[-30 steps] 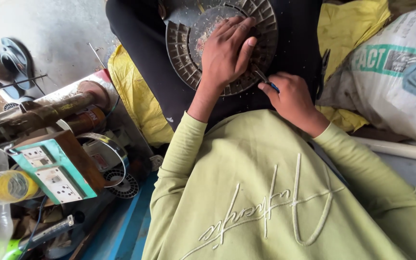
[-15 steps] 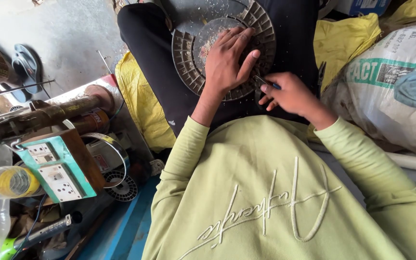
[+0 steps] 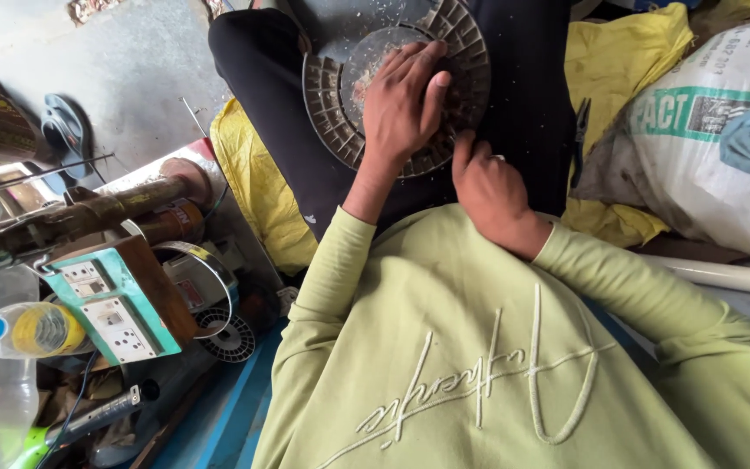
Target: The recorder is using a small tool to work on the copper windings of a circular fan motor part.
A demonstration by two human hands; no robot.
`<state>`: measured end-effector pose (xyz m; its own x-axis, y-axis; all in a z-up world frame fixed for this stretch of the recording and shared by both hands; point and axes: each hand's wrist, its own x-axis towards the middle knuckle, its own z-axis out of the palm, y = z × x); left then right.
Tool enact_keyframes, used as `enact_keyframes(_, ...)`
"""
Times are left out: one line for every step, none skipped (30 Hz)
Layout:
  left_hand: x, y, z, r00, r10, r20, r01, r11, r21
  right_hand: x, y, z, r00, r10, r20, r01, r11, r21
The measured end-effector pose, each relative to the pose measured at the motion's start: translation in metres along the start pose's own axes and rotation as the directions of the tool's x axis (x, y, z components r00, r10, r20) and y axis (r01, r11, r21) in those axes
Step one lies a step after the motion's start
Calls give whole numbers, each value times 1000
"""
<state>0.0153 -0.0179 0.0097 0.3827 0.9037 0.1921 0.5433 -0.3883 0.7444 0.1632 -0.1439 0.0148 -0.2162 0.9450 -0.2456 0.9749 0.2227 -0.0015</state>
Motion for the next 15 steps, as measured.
enact_keyframes(0,1,-1,1000,-2,-9,2,1000,-2,-2,-3,0,1000,13,-10,-13,1000,1)
enact_keyframes(0,3,-2,1000,-4,-17,4,1000,-3,-3,-7,0,999,25,-20,-25,1000,3)
enact_keyframes(0,1,-2,1000,0,-13,0,1000,0,-3,-7,-4,999,29,-22,-29,1000,7)
enact_keyframes(1,-1,-1,1000,-3,-16,3,1000,-1,-3,-6,-7,1000,23,-19,-22,999,37)
enact_keyframes(0,-2,0,1000,-9,-16,9,1000,-4,-5,-7,-11,1000,16,-10,-16,998,68)
enact_keyframes(-1,-1,1,1000,-10,-8,10,1000,-3,-5,-2,-20,1000,20,-6,-20,997,74)
enact_keyframes(0,-1,1,1000,-15,-7,16,1000,1,-4,3,-30,1000,-12,-4,13,988,155)
enact_keyframes(2,-2,1,1000,-21,-7,21,1000,5,-2,9,-41,999,-45,-5,45,971,236)
enact_keyframes(1,-1,1,1000,-22,-3,22,1000,7,-5,18,-32,999,-45,-3,44,970,240)
enact_keyframes(0,0,1,1000,-27,-5,27,1000,12,-7,27,-24,998,-56,-28,63,896,440)
enact_keyframes(0,0,1,1000,-31,-6,31,999,19,-8,35,-14,997,-61,-56,83,779,621)
enact_keyframes(1,0,1,1000,-31,-2,31,999,23,-5,43,-16,997,-60,-56,82,776,625)
enact_keyframes(1,1,0,999,-36,-1,36,999,21,-5,49,-18,995,-97,-21,72,563,823)
enact_keyframes(0,1,0,999,-42,0,42,999,19,-4,55,-18,990,-140,1,42,303,952)
enact_keyframes(0,0,0,999,-45,10,45,999,22,-3,59,-19,990,-138,5,36,295,955)
